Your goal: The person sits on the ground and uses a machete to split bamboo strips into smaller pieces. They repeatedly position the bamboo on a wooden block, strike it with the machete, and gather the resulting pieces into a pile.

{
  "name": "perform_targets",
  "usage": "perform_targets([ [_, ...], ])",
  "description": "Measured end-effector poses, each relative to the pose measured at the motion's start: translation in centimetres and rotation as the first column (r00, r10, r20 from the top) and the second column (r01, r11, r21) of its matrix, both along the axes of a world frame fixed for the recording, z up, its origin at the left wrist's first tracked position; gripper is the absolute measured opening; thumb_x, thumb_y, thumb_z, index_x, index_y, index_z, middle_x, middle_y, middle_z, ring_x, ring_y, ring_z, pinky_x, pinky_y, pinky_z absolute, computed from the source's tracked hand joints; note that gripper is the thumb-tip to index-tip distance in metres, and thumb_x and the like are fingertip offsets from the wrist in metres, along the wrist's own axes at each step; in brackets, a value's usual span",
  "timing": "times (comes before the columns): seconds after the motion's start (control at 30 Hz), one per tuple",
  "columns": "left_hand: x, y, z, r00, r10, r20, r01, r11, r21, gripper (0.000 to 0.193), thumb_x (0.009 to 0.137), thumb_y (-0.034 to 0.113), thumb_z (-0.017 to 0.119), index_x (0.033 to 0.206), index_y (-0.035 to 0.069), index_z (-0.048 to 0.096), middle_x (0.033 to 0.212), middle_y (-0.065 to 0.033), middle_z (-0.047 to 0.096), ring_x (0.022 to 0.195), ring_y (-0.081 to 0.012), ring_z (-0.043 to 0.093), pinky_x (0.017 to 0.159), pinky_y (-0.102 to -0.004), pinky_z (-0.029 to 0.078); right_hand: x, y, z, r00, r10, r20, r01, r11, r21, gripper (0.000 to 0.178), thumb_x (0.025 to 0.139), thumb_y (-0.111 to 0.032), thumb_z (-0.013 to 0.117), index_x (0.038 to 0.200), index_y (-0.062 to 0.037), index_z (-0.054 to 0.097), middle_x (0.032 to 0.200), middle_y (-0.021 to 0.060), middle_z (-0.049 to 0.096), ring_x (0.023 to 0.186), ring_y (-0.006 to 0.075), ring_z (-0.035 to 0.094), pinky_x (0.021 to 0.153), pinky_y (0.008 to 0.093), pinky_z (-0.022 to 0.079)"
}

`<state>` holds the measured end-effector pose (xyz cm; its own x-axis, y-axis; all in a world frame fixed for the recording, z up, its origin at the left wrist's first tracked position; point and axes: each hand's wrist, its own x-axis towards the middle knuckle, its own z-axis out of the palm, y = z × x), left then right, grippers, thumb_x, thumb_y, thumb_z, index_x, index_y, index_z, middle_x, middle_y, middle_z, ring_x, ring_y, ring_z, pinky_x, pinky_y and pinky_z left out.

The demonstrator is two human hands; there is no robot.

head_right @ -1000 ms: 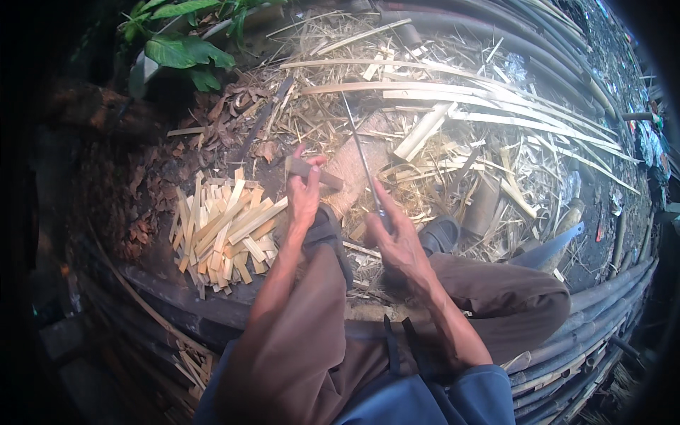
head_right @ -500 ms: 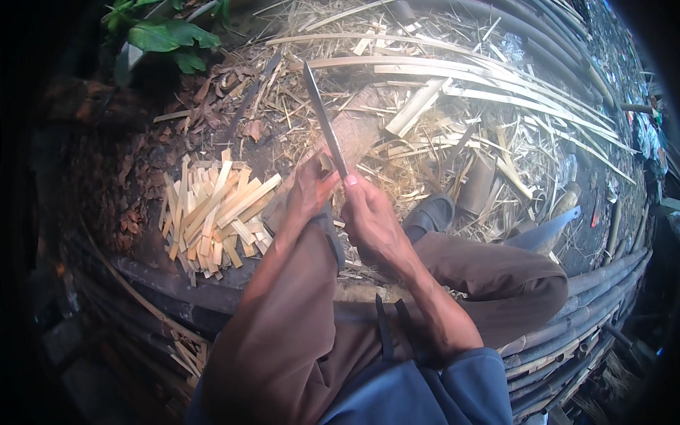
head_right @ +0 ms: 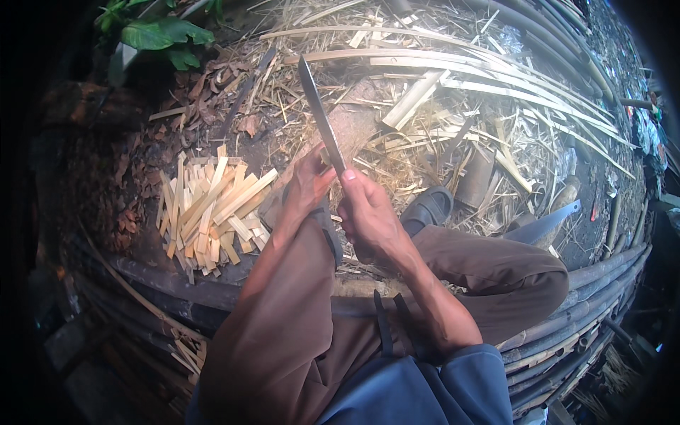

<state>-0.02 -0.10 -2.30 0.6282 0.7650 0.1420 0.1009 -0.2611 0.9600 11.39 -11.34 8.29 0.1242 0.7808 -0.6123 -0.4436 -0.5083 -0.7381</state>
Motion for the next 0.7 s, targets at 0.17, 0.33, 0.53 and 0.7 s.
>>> perform_targets([
  [0.17,0.0,0.0,-0.7,0.999,-0.004,0.048,0.004,1.000,0.009,0.028,0.087,0.002,0.069,0.113,0.003,0.056,0.081,-0.0130,0.053,0.067,-0.0288,0.057,0.062,-0.0382,0.047,-0.1,-0.2,-0.3,1.000,0.011,0.009,-0.011,1.000,0.015,0.043,0.106,-0.048,0.042,0.136,-0.0183,0.050,0.065,-0.0016,0.046,0.047,0.0075,0.042,0.040,0.0226,0.039],
  [0.33,0.0,0.1,-0.8,0.999,0.032,-0.005,-0.032,0.998,0.049,0.027,0.087,0.002,0.069,0.111,0.003,0.056,0.082,-0.0134,0.055,0.068,-0.0291,0.059,0.061,-0.0389,0.048,-0.1,0.0,-0.5,0.998,0.041,0.055,-0.045,0.997,0.063,0.046,0.107,-0.046,0.040,0.145,-0.0209,0.046,0.065,-0.0015,0.046,0.047,0.0075,0.042,0.041,0.0227,0.038],
  [0.53,0.1,0.0,-0.1,0.998,0.061,-0.018,-0.060,0.997,0.048,0.026,0.087,0.002,0.067,0.110,0.002,0.056,0.083,-0.0144,0.057,0.071,-0.0303,0.062,0.063,-0.0394,0.049,-0.5,0.3,-0.1,0.985,0.050,0.166,-0.068,0.992,0.104,0.049,0.109,-0.038,0.037,0.153,-0.0150,0.040,0.062,-0.0079,0.036,0.051,0.0030,0.034,0.047,0.0232,0.032],
  [0.7,-0.2,0.3,0.3,1.000,0.016,-0.016,-0.015,0.998,0.059,0.025,0.088,0.002,0.067,0.111,0.002,0.056,0.085,-0.0145,0.058,0.072,-0.0293,0.062,0.064,-0.0393,0.049,-0.1,0.6,0.3,0.970,0.082,0.228,-0.110,0.988,0.111,0.048,0.109,-0.035,0.037,0.152,-0.0125,0.042,0.067,-0.0077,0.034,0.059,0.0025,0.034,0.052,0.0232,0.032],
])
